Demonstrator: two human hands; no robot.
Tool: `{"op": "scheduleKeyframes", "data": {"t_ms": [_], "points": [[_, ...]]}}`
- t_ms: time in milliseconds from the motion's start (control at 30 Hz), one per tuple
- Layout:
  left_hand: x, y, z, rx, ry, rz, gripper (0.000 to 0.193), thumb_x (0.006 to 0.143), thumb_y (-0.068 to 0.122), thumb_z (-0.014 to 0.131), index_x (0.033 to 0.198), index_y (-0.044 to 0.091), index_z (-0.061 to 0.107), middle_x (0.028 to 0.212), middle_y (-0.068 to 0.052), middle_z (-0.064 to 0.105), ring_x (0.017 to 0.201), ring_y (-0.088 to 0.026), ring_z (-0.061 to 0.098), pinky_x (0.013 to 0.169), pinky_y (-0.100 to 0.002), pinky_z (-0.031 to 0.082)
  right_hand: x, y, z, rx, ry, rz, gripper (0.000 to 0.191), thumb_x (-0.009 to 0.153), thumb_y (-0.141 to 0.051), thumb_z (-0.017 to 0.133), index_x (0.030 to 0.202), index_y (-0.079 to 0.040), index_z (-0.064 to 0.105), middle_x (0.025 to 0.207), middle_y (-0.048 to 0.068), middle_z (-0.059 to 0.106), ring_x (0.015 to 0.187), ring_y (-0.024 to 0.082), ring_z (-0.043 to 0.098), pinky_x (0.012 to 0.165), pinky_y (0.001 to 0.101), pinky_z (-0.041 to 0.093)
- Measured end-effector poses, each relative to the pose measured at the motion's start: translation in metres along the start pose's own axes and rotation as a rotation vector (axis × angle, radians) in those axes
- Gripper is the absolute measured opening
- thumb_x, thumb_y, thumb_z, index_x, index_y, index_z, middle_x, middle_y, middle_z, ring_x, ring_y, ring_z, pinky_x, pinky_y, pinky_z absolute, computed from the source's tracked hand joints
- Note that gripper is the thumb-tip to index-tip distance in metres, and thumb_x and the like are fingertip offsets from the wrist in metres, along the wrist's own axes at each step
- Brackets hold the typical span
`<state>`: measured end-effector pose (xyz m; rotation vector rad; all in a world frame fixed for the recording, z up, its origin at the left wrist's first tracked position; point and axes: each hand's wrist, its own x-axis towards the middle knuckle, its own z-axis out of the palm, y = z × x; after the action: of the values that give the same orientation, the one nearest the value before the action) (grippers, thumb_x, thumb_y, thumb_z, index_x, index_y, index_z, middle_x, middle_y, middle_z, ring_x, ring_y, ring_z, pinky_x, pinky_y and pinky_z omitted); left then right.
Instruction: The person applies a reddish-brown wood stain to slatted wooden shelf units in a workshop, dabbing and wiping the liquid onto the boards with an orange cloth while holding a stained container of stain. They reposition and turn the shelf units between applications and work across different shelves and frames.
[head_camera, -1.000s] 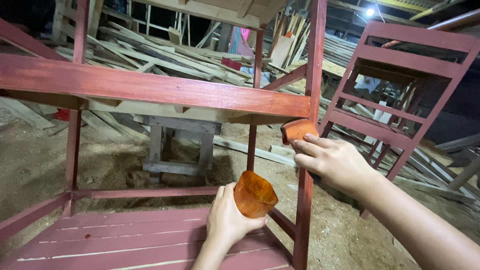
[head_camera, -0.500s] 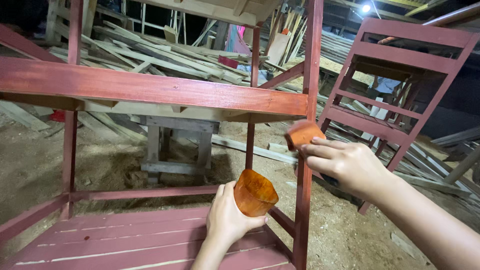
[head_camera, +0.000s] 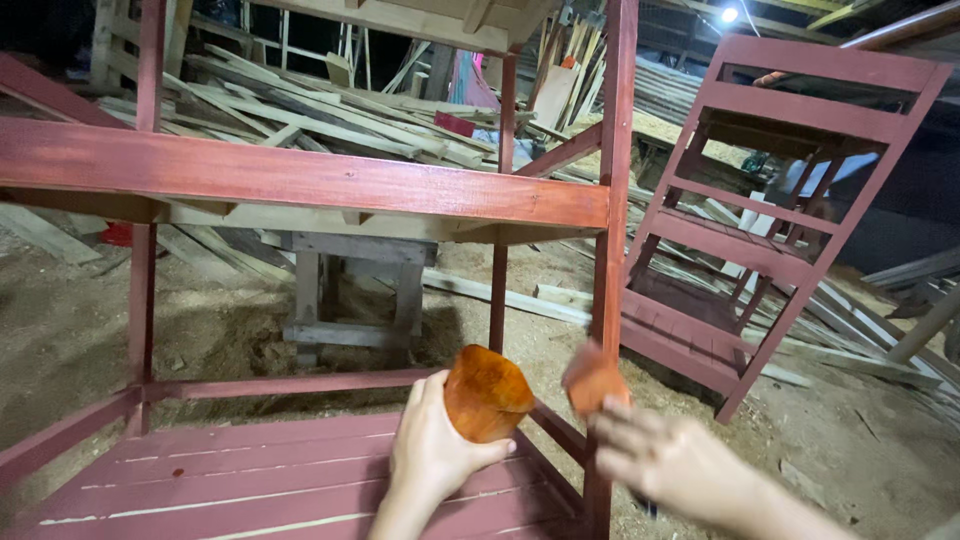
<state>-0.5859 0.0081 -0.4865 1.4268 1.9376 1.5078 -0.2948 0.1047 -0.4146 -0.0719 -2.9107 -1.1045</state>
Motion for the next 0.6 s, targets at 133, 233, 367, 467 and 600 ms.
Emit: {"op": "scheduleKeyframes", "data": {"t_ms": [133,233,367,467,600], "points": [[-0.01,-0.013,-0.007,-0.018,0.02,-0.001,0.104,0.044,0.04,0.099,0.135,0.014,0.054,0.123,-0.009,0.06,0.12,-0.028,0.059,0.1,-0.041,0.051,0.002,-0.03,-0.013,0.124,-0.123,-0.003,0.018,0.077,-0.014,0.067,0.095,-0.012,0.064,0.135,0.017,0.064,0.131,0.037,0.061,0.076,0.0461,0.061],[-0.014,-0.011,-0.007,-0.029,0.007,-0.046,0.108,0.043,0.041,0.099,0.136,0.014,0.052,0.125,-0.008,0.058,0.119,-0.028,0.059,0.099,-0.041,0.051,0.018,0.006,-0.033,0.14,-0.135,0.164,0.014,0.08,-0.013,0.066,0.094,-0.015,0.065,0.139,0.011,0.068,0.1,0.028,0.071,0.073,0.0399,0.061],[-0.018,-0.004,-0.003,0.007,-0.042,-0.066,0.105,0.045,0.043,0.097,0.136,0.015,0.053,0.125,-0.007,0.059,0.12,-0.027,0.059,0.099,-0.041,0.051,0.03,0.05,-0.04,0.055,0.243,0.176,0.015,0.075,-0.014,0.065,0.09,-0.013,0.065,0.122,0.011,0.073,0.101,0.031,0.074,0.073,0.038,0.062],[-0.021,-0.005,-0.003,0.011,-0.055,-0.071,0.111,0.044,0.043,0.098,0.14,0.015,0.05,0.126,-0.007,0.057,0.119,-0.027,0.059,0.099,-0.041,0.051,0.022,0.009,-0.037,0.065,0.127,0.153,0.013,0.079,-0.009,0.065,0.092,-0.011,0.066,0.123,0.015,0.072,0.098,0.03,0.075,0.066,0.0377,0.062],[-0.024,-0.01,-0.005,0.003,-0.039,-0.069,0.112,0.043,0.043,0.098,0.14,0.014,0.049,0.126,-0.007,0.058,0.121,-0.027,0.059,0.099,-0.041,0.051,0.012,-0.045,-0.045,0.161,0.068,0.03,0.023,0.068,-0.013,0.066,0.091,-0.011,0.066,0.119,0.015,0.073,0.099,0.033,0.076,0.064,0.0371,0.064]]}}
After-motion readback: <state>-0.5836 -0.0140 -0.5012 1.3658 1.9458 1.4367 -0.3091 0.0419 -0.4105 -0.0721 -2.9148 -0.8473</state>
